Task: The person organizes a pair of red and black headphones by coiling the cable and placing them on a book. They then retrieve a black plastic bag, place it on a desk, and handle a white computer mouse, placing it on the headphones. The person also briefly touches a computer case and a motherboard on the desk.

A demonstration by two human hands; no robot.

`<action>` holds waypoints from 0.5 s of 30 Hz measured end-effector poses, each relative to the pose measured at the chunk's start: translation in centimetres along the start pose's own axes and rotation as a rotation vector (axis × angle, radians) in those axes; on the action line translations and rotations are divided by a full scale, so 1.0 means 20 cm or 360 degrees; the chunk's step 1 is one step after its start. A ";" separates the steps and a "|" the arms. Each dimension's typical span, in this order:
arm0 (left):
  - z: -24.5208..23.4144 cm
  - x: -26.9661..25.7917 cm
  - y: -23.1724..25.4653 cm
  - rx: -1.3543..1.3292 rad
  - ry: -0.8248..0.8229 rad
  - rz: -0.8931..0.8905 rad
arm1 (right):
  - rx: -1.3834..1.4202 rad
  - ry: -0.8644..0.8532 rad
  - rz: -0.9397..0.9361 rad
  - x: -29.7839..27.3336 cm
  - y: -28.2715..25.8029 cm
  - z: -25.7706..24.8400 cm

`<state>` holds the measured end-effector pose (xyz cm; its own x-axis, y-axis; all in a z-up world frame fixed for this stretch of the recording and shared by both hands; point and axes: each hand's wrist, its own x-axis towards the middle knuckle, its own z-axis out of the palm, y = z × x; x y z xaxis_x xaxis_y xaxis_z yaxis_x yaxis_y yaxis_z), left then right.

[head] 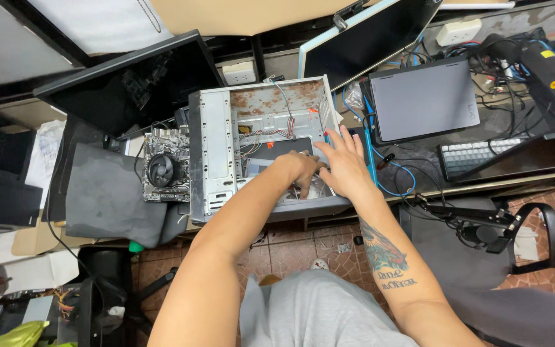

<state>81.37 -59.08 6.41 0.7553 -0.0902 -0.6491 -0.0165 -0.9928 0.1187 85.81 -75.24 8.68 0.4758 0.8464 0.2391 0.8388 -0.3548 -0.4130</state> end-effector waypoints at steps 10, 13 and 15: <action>-0.04 0.00 -0.11 -0.0205 -0.0032 -0.0239 | 0.0163 0.0013 0.0024 0.05 0.04 0.05; -0.06 0.02 -0.15 -0.0336 -0.0035 -0.0229 | 0.0167 0.0018 0.0036 0.06 0.04 0.04; -0.06 0.04 -0.18 -0.0461 -0.0075 -0.0133 | 0.0182 0.0027 0.0050 0.06 0.03 0.04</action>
<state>82.82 -55.43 6.28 0.7150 -0.0196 -0.6988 0.2368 -0.9338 0.2684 86.72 -74.10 8.05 0.5065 0.8284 0.2393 0.7883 -0.3324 -0.5178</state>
